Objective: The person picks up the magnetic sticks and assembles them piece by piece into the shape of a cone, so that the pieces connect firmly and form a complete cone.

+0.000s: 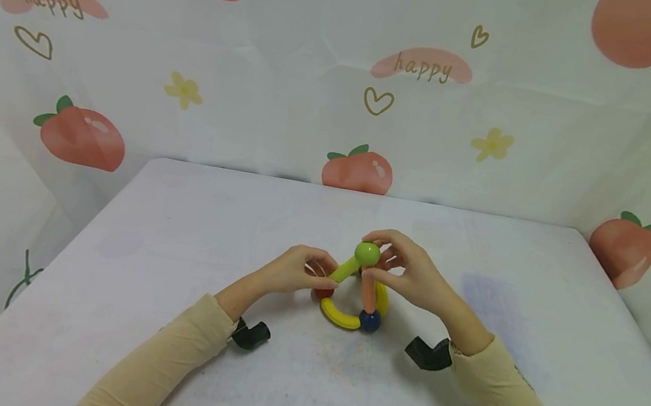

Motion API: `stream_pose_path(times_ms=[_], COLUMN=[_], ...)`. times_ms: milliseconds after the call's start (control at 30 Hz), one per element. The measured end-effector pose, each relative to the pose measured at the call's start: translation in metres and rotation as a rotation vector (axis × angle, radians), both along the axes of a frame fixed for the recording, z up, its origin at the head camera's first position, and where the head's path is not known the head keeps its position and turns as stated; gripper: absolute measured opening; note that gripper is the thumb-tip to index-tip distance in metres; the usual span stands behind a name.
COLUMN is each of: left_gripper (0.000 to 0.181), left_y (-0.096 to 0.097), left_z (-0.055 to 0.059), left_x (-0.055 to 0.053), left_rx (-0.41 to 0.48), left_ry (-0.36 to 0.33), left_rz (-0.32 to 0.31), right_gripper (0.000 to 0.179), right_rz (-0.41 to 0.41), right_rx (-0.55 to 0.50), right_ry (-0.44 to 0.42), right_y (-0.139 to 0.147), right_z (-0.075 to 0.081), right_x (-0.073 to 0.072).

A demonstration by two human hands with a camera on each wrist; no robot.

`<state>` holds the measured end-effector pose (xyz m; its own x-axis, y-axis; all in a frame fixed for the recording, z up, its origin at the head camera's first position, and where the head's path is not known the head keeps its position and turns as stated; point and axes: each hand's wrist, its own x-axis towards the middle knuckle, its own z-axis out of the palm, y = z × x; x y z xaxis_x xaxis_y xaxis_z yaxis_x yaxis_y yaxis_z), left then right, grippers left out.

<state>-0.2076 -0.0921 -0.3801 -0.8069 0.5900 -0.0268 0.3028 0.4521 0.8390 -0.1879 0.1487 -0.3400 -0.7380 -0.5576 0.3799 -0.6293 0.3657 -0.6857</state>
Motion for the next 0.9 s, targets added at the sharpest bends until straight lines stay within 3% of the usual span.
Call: stream_pose_path(times_ms=[533,900], left_gripper=[0.026,0.023], left_y=[0.001,0.01], left_z=[0.002,0.003], left_x=[-0.001,-0.007], left_rx=[-0.107,-0.159], left_ry=[0.051,0.059], left_rz=[0.016,0.145], right_gripper=[0.045,0.046], right_rz=[-0.066,-0.071], right_rx=[0.024,-0.011], right_ry=[0.014,-0.005], right_y=[-0.002,-0.003], right_z=[-0.005,-0.008], right_x=[-0.012,-0.028])
